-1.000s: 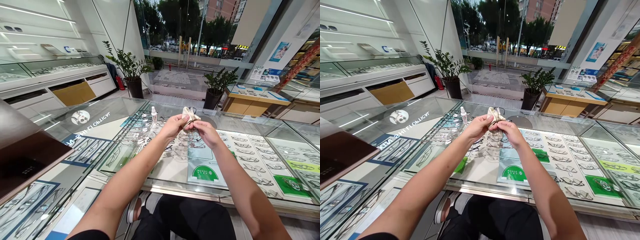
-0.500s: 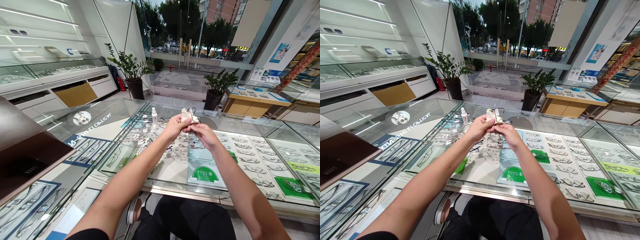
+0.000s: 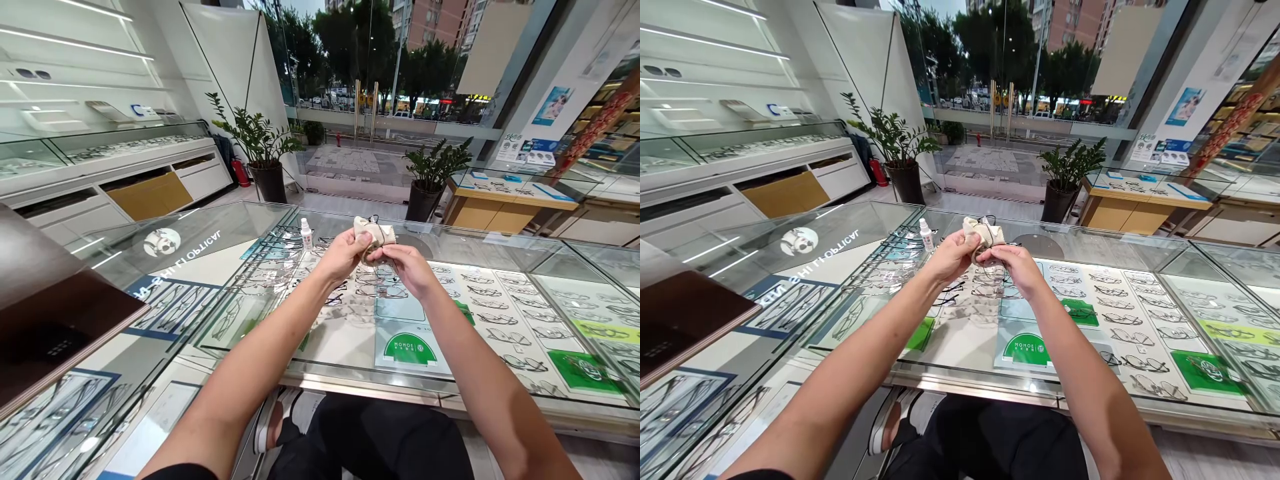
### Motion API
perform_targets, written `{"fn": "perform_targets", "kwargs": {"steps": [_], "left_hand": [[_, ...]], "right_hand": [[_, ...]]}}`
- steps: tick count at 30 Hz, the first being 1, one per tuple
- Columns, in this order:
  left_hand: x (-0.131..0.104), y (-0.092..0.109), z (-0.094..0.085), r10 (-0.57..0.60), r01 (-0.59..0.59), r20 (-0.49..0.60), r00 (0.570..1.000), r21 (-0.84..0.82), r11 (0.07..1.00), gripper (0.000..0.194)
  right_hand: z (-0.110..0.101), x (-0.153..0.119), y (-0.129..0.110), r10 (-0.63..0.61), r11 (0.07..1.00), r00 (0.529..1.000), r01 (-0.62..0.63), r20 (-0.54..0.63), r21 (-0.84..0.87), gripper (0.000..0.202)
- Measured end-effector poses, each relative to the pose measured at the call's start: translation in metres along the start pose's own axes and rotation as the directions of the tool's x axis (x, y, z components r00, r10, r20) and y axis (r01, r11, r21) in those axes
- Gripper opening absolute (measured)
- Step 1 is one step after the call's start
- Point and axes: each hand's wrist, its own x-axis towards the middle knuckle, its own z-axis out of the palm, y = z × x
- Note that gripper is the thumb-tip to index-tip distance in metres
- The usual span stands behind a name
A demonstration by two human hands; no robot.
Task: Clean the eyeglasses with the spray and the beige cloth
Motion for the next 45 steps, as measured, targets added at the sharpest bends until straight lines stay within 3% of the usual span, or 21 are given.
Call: {"fn": "perform_targets", "kwargs": {"steps": [3,8,15,22,30,39,42,45], "left_hand": [[-0.002,-0.001,0.003,-0.013,0.013,0.021,1.0,0.018,1.0,0.053],[-0.002,-0.007,0.005,0.016,-0.013,-0.07,0.997,0.046,0.999,0.054],[0.002,-0.003,-0.001,0.016,-0.013,-0.076,0.997,0.041,0.999,0.059],[-0.003,-0.001,0.003,0.001,-0.001,0.006,1.0,0.02,1.0,0.055],[-0.002,-0.006,0.003,0.0,0.005,-0.118,0.993,0.046,0.999,0.056],[0.007,-0.005,0.001,-0.058,0.022,-0.187,0.981,-0.187,0.982,0.038],[0.007,-0.004,0.0,-0.099,0.055,-0.234,0.967,-0.187,0.981,0.035],[0.004,-0.007,0.0,-0.159,0.136,-0.162,0.974,-0.143,0.98,0.042]], "right_hand": [[0.002,-0.001,-0.001,-0.009,1.0,1.0,0.009,0.026,-0.009,0.025],[0.008,-0.003,0.003,-0.014,0.997,0.998,0.019,0.067,-0.08,0.028],[0.007,-0.003,0.001,-0.015,0.999,1.0,0.015,-0.002,-0.048,0.025],[0.004,-0.002,0.001,-0.023,0.999,1.0,0.023,0.016,-0.028,0.024],[0.015,-0.004,0.007,-0.022,0.988,0.999,0.026,0.025,-0.153,0.027],[0.003,-0.004,-0.008,-0.034,0.999,0.996,0.036,-0.083,0.025,0.023],[-0.004,-0.006,-0.019,-0.115,0.992,0.985,0.122,-0.129,0.043,0.019],[-0.011,-0.007,-0.027,-0.224,0.973,0.952,0.232,-0.207,0.012,0.017]]}}
